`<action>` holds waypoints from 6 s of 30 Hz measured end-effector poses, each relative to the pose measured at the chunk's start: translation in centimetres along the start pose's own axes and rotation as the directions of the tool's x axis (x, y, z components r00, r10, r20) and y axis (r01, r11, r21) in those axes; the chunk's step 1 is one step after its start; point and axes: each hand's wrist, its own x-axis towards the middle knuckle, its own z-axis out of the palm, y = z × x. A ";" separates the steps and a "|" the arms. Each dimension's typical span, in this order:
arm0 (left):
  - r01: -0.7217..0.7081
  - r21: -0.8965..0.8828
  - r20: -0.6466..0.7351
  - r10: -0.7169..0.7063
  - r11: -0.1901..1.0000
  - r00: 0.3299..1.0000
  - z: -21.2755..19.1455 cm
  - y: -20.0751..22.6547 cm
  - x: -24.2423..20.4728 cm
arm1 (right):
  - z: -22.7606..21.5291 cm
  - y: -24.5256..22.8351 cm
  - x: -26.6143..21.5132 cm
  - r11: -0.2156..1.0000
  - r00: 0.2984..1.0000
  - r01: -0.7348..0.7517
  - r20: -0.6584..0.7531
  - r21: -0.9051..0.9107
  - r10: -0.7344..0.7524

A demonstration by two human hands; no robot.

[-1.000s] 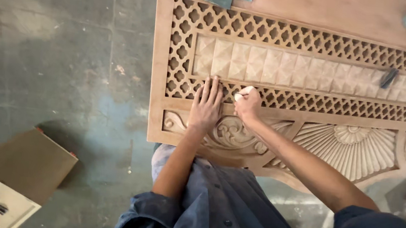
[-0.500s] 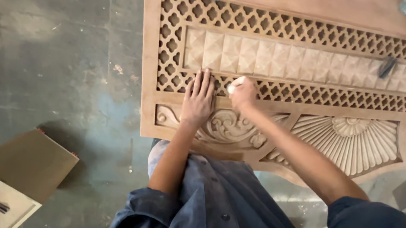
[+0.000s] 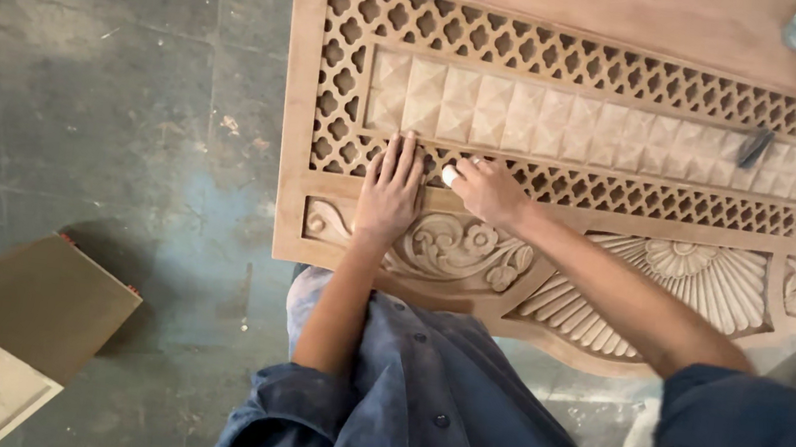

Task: The person sands a large, intricately carved wooden panel using a white sanding block. They systematically rub the block over the lattice, floral, and fan-shaped relief patterns to smooth the surface.

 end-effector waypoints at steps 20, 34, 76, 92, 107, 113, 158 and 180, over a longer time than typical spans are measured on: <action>-0.018 -0.053 -0.028 0.017 0.998 0.999 0.3 -0.5 -0.5 | 2.4 0.9 2.7 0.305 0.502 -0.849 0.476 0.433 0.722; -0.010 -0.058 -0.057 0.007 0.998 0.998 0.8 0.1 -0.1 | 0.7 -2.1 -1.9 0.402 0.542 -0.579 -0.034 0.709 0.840; -0.027 -0.057 0.004 0.027 0.998 1.000 0.7 -0.7 -0.8 | 3.3 -3.0 -0.8 0.785 0.811 -0.583 0.087 0.209 0.579; -0.036 -0.033 0.049 0.037 0.999 0.998 0.4 -0.7 -1.1 | 4.6 -2.5 -1.1 0.748 0.768 -0.627 0.012 0.220 0.641; 0.202 -0.421 -0.012 -0.229 0.884 0.973 -2.0 3.2 -1.4 | 1.1 -7.1 -4.0 -0.281 0.208 -0.350 0.366 0.894 0.907; 0.360 -0.876 0.334 -0.135 0.321 0.933 -1.3 3.4 -2.4 | 3.6 -10.7 -4.7 -0.425 0.379 0.002 0.392 0.905 0.838; -0.730 0.136 0.314 0.669 0.670 0.673 1.7 0.0 6.5 | 7.6 -6.8 -4.7 0.491 0.139 -0.521 -0.498 0.698 0.856; -0.110 0.254 0.162 0.070 0.961 0.984 3.9 5.4 4.2 | 8.3 -6.9 -5.4 0.584 0.195 -0.490 -0.572 0.647 0.797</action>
